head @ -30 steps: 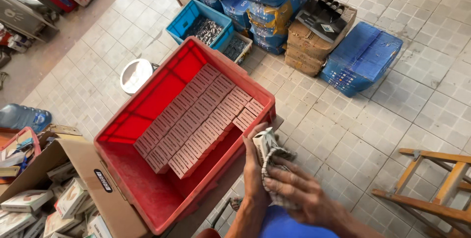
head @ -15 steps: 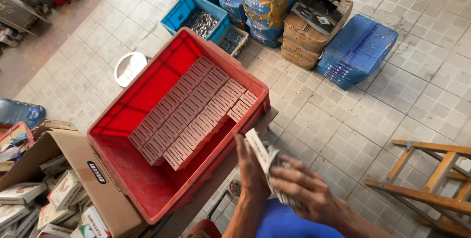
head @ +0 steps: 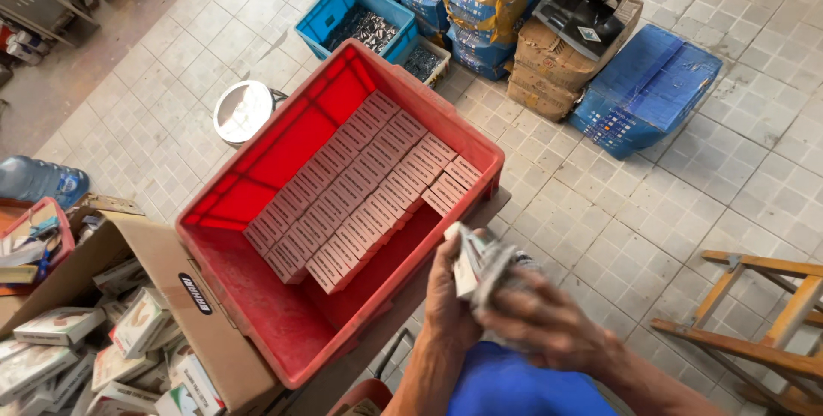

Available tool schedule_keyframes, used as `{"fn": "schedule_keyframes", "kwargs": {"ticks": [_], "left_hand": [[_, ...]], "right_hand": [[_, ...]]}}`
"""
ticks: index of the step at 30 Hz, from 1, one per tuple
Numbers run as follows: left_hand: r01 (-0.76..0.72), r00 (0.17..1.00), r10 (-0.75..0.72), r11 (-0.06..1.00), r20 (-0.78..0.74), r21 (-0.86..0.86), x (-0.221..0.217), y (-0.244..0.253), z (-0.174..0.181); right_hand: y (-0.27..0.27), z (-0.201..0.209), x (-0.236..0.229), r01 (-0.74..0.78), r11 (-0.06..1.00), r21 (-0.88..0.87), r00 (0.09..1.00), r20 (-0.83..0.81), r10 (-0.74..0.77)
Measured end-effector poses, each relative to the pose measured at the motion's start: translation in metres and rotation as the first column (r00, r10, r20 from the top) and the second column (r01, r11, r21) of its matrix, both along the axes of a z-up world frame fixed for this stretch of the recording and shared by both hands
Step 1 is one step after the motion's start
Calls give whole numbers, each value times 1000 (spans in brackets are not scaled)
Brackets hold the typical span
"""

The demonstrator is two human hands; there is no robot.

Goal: The person takes small boxes of oil filters from a large cardboard box, wipes them with a cloth, and arranges them in rows inside a red plastic crate.

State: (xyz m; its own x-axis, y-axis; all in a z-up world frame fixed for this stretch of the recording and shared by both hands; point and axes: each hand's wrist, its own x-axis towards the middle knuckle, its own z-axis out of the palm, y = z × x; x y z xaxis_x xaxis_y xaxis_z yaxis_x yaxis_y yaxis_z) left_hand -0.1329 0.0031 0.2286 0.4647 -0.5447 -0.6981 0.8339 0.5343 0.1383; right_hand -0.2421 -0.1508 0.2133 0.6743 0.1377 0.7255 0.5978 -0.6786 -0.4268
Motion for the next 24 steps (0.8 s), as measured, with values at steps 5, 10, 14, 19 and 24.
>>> {"fn": "schedule_keyframes", "kwargs": {"ticks": [5, 10, 14, 19, 24], "left_hand": [[187, 737, -471, 831, 484, 524, 32, 27, 44], [485, 220, -554, 776, 803, 403, 41, 62, 32], [634, 179, -447, 734, 876, 245, 62, 86, 44], [578, 162, -436, 769, 885, 273, 83, 125, 27], [442, 334, -472, 843, 816, 307, 90, 176, 43]], "right_hand": [[-11, -13, 18, 129, 965, 226, 963, -262, -68], [5, 31, 48, -90, 882, 463, 922, -296, 249], [14, 28, 70, -59, 896, 440, 896, -372, 242], [55, 30, 100, -166, 907, 388, 889, -339, 308], [106, 35, 128, -189, 867, 460, 885, -302, 353]]}}
